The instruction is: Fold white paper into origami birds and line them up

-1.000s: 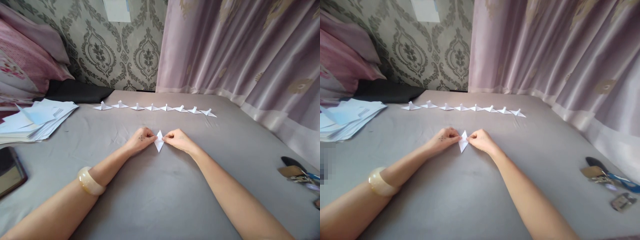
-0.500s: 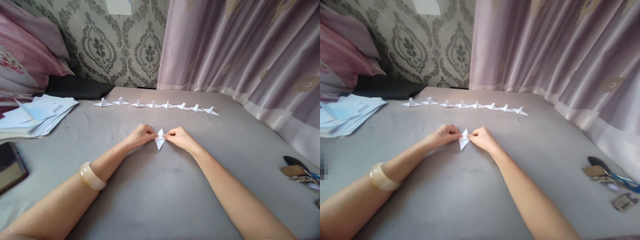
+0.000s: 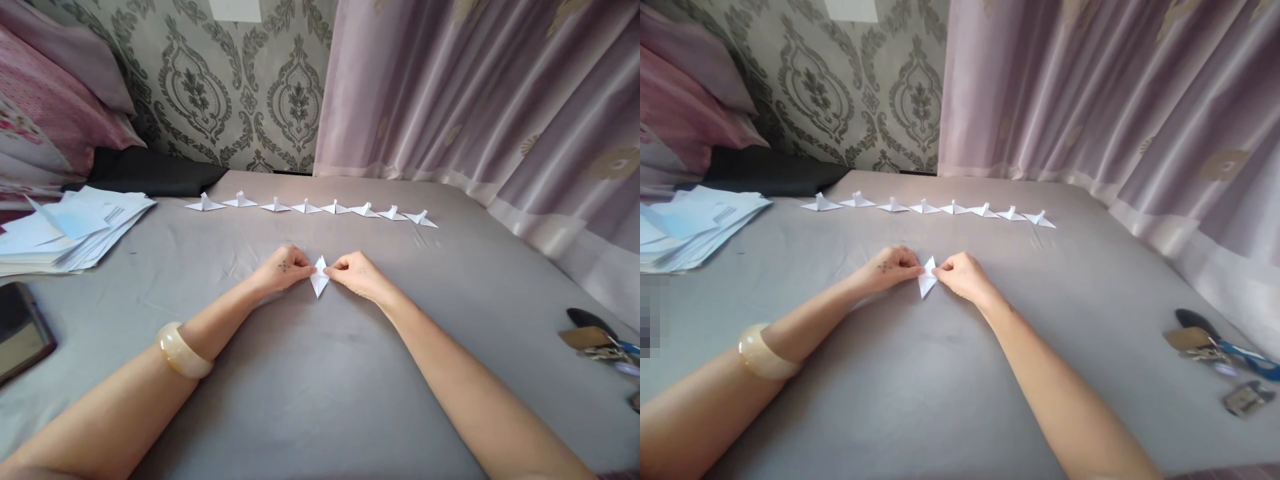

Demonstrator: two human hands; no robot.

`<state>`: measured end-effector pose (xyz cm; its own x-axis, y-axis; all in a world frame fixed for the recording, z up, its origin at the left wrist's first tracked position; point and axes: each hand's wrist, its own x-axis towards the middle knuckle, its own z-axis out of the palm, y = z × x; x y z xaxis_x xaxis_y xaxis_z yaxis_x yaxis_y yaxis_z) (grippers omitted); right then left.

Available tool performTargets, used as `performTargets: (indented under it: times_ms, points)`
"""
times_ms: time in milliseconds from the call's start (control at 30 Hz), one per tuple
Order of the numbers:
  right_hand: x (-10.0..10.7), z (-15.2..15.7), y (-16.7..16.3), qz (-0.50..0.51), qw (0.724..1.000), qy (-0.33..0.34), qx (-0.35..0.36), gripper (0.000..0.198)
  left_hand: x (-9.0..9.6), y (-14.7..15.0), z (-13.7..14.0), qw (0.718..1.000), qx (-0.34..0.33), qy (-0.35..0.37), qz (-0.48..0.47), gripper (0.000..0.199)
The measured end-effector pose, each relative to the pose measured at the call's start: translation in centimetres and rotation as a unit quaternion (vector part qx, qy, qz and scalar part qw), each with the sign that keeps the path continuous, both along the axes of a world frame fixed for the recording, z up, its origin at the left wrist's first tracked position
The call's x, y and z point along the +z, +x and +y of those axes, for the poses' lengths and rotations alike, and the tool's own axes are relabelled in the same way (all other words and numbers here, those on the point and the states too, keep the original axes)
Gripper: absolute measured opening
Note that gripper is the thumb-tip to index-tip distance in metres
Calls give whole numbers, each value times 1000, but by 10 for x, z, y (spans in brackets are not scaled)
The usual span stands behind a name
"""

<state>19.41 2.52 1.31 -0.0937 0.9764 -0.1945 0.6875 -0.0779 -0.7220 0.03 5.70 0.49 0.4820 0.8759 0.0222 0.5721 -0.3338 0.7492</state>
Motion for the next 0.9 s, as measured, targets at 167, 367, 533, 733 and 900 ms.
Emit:
performTargets:
  times_ms: [167, 367, 533, 733, 900]
  points:
    - [-2, -2, -1, -30, 999, 30, 14, 29, -1, 1, -1, 999, -9, 16, 26, 30]
    - [-4, -6, -4, -89, 994, 63, 26, 25, -4, 3, -8, 996, 15, 66, 55, 18]
    - [-9, -15, -9, -130, 980, 148, 19, 12, -10, 4, -15, 975, -21, 200, 96, 12]
    - [-9, -29, -13, -148, 962, 210, 90, 22, -1, 6, -33, 919, -122, 286, 243, 28]
    - [-4, -38, -9, -215, 938, 227, 151, 32, 7, 15, -51, 891, -126, 278, 335, 29]
